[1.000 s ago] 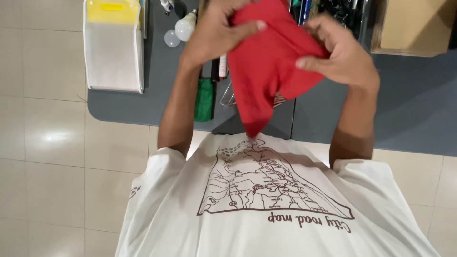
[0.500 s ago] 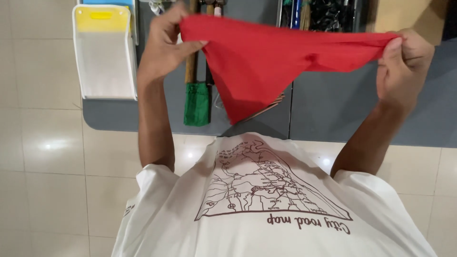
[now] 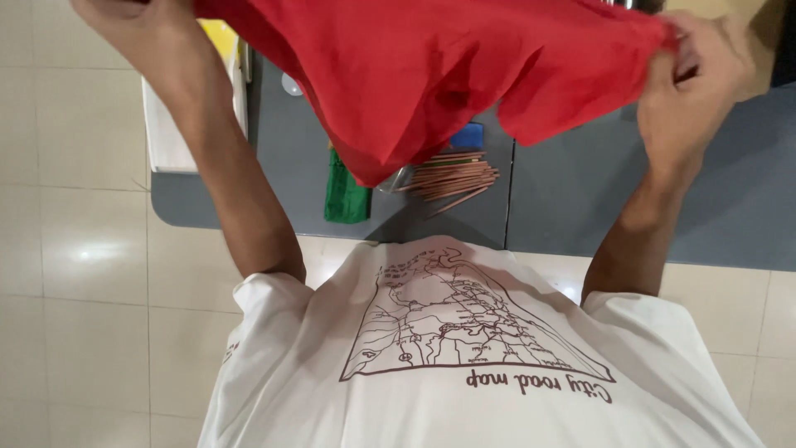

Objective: The person folds a red cloth and uses it to wipe a small white tube and a clear glass cup. They then wipe several wooden sticks and place them into the glass cup. The person also handles a green cloth and a blue sponge on the table.

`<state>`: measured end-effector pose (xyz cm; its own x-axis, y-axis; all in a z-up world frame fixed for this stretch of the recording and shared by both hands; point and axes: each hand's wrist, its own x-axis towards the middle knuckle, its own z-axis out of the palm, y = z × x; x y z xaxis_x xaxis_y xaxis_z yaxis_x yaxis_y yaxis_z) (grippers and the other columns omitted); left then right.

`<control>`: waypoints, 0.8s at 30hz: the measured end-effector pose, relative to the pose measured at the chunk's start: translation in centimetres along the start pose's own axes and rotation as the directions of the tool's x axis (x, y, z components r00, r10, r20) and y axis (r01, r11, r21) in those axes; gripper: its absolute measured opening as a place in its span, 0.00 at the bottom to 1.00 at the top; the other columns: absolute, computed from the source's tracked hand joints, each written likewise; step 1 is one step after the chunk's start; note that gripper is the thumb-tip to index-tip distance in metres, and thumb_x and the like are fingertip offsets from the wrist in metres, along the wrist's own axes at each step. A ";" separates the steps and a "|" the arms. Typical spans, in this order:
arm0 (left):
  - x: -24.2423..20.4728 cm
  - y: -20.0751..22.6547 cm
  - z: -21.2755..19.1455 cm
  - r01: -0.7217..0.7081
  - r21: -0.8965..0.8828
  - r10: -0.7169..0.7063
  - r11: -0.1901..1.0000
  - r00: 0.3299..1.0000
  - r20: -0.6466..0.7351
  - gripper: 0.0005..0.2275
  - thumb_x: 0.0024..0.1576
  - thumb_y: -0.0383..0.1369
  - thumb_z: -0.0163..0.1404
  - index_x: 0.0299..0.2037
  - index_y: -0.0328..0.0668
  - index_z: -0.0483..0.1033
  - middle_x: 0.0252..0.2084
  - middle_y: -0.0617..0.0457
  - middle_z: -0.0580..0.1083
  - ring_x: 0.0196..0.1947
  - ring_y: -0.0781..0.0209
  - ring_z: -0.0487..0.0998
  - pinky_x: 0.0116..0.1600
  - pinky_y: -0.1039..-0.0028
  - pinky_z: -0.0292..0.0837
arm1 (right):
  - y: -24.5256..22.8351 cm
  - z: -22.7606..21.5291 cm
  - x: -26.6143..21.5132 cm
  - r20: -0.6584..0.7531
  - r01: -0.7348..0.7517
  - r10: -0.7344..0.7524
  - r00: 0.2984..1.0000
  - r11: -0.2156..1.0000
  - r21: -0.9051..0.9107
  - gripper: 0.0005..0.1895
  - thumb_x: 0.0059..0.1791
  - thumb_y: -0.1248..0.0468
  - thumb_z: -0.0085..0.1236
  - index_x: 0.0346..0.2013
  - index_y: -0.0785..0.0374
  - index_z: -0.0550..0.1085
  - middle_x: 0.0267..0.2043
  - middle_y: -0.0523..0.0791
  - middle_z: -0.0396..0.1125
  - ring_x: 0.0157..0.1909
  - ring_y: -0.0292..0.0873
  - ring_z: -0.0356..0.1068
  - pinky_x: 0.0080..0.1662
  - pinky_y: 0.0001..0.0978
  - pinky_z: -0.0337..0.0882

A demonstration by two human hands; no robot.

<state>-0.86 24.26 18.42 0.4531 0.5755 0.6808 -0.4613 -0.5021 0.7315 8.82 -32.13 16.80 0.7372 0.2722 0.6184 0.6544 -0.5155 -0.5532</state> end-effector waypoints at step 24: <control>-6.8 -11.5 8.0 0.418 -0.059 -0.404 0.907 0.900 0.162 0.19 0.67 0.40 0.53 0.59 0.33 0.70 0.55 0.44 0.76 0.55 0.52 0.78 0.63 0.63 0.75 | -1.2 3.6 3.6 0.236 -0.226 0.030 0.971 0.428 0.875 0.13 0.59 0.65 0.47 0.57 0.62 0.71 0.63 0.46 0.66 0.64 0.44 0.68 0.65 0.44 0.74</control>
<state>7.41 20.97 5.69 0.7178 0.6166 0.3233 -0.2740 -0.1767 0.9454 11.26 -27.64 17.67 0.7755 0.4404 0.4524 0.2609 0.4289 -0.8649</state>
